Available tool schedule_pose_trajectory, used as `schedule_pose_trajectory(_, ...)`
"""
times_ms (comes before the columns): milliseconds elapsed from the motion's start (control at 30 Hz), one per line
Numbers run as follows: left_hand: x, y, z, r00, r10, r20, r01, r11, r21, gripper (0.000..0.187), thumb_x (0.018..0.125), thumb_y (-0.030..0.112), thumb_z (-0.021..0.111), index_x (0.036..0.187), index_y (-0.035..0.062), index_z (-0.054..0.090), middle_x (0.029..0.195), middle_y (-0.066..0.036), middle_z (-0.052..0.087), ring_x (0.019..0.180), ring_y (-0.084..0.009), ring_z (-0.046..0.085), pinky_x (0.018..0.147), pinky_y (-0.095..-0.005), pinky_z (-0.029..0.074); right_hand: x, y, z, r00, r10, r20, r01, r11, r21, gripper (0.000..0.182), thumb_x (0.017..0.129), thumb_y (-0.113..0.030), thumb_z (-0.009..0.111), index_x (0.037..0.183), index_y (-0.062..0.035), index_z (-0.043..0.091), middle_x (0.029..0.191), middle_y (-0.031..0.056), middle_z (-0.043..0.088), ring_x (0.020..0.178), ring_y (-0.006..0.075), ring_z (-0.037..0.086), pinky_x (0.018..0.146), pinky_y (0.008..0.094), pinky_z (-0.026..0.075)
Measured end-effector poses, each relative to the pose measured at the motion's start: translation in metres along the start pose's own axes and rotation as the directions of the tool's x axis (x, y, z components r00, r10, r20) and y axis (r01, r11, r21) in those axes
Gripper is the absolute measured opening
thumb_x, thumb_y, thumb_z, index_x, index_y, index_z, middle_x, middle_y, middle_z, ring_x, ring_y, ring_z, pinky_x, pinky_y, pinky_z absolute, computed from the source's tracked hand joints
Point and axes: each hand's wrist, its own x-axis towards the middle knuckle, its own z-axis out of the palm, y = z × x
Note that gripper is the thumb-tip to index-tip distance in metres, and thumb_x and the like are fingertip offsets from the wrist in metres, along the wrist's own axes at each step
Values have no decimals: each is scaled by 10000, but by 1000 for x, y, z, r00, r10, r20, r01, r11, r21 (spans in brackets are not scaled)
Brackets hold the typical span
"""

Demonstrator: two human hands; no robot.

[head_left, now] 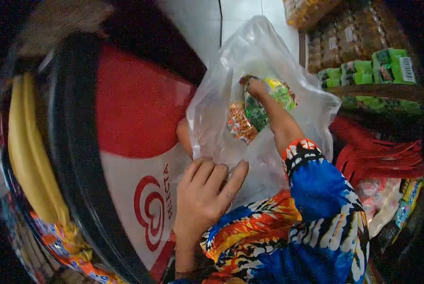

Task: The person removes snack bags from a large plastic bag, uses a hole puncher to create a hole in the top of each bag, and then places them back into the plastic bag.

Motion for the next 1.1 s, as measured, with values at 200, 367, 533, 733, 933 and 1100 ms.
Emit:
schedule_pose_trajectory(200, 14, -17, -22, 985, -58, -165, 71, 995, 76, 502, 571, 177, 531, 1054, 105, 651, 721, -38, 479, 677, -194, 525, 677, -337, 480, 109, -3, 22, 970, -40, 239, 75, 987, -140, 252, 677, -249, 587, 697, -13, 673, 686, 218, 635, 690, 336, 642, 684, 421, 501)
schedule_pose_trajectory(367, -33, -16, -45, 965, 174, -196, -168, 985, 49, 438, 441, 172, 617, 859, 76, 709, 618, -40, 484, 560, -192, 507, 498, -300, 381, 102, -65, -9, 997, 47, 59, -29, 960, -278, 339, 770, -199, 526, 1010, 17, 630, 1095, 235, 592, 1020, 358, 583, 852, 427, 476)
schedule_pose_trajectory(533, -62, 13, -46, 902, 151, -405, -171, 985, -12, 292, 552, 137, 599, 812, 36, 685, 585, -57, 490, 520, -189, 504, 467, -290, 371, 82, -69, 9, 999, 38, 31, -31, 978, -208, 327, 772, -207, 534, 997, 11, 628, 1047, 217, 586, 964, 342, 576, 812, 419, 474)
schedule_pose_trajectory(733, -70, 15, -42, 849, 161, -503, -234, 969, -84, 151, 684, 95, 577, 755, -12, 657, 546, -79, 498, 473, -185, 501, 430, -277, 359, 69, -68, 15, 997, 42, 60, -31, 985, -169, 314, 774, -217, 543, 982, 3, 626, 988, 196, 579, 898, 323, 566, 765, 409, 471)
schedule_pose_trajectory(933, -75, 12, -40, 814, 165, -557, -265, 959, -104, 151, 786, 63, 559, 717, -48, 635, 517, -93, 503, 438, -181, 498, 403, -266, 351, 65, -80, 11, 997, 31, 64, -23, 992, -128, 302, 776, -228, 553, 967, -4, 624, 929, 175, 572, 832, 304, 557, 718, 399, 469)
schedule_pose_trajectory(1100, -76, 11, -36, 825, 161, -541, -244, 966, -84, 136, 741, 76, 557, 760, -29, 641, 532, -78, 491, 460, -173, 496, 424, -267, 360, 75, -86, 12, 997, 20, 70, -13, 995, -96, 293, 778, -236, 560, 954, -10, 622, 881, 157, 566, 776, 288, 549, 679, 391, 466)
